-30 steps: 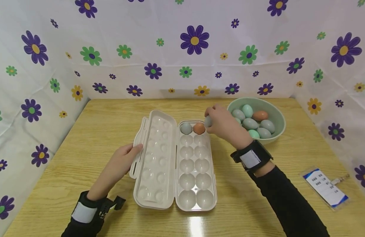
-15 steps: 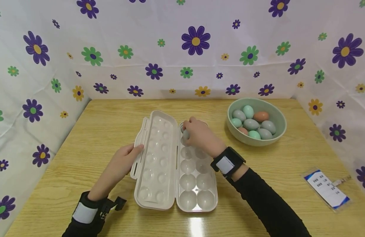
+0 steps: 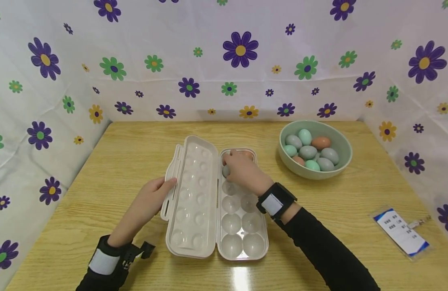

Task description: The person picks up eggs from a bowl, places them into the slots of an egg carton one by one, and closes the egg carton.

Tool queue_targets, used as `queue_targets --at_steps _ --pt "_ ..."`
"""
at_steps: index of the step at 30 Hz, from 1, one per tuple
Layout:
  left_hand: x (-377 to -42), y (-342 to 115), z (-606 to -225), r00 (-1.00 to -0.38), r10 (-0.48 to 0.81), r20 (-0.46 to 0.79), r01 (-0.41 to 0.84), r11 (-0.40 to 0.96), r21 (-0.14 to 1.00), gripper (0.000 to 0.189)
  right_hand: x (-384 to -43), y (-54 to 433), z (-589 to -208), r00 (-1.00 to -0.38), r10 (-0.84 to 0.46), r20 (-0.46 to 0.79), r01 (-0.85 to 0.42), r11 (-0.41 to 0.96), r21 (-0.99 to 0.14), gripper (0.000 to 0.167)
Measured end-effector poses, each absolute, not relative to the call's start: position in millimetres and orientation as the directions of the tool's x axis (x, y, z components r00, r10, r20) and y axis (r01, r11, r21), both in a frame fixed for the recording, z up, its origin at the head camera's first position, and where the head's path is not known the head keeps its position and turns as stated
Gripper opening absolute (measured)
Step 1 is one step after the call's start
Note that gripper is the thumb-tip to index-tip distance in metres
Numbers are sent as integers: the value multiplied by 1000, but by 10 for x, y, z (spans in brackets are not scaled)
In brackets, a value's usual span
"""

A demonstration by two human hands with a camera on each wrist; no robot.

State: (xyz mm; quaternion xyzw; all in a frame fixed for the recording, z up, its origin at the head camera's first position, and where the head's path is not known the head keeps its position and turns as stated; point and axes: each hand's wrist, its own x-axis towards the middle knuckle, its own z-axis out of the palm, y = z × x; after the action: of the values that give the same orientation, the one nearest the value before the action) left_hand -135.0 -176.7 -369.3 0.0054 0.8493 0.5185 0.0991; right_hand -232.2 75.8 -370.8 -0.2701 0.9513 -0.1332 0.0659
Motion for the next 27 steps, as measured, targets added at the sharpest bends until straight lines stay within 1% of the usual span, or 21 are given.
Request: queue_targets --at_steps 8,16,20,27 --pt "-1331 -1758 -3688 -979 115 -167 -98 454 886 45 -2312 755 -3719 -861 -500 -89 -447 829 -335 38" --pt "-1340 -1753 -3685 -981 104 -166 -99 467 879 45 -2326 783 -3723 -848 -527 -57 -486 817 -311 37" --pt "-1337 -1749 -3688 -979 109 -171 -101 467 878 45 -2348 825 -3717 -849 -526 -49 -486 815 -314 36" --pt "-1337 -1746 -3682 -978 100 -182 -113 474 873 45 -2435 994 -3557 -849 -514 -124 -435 812 -388 35"
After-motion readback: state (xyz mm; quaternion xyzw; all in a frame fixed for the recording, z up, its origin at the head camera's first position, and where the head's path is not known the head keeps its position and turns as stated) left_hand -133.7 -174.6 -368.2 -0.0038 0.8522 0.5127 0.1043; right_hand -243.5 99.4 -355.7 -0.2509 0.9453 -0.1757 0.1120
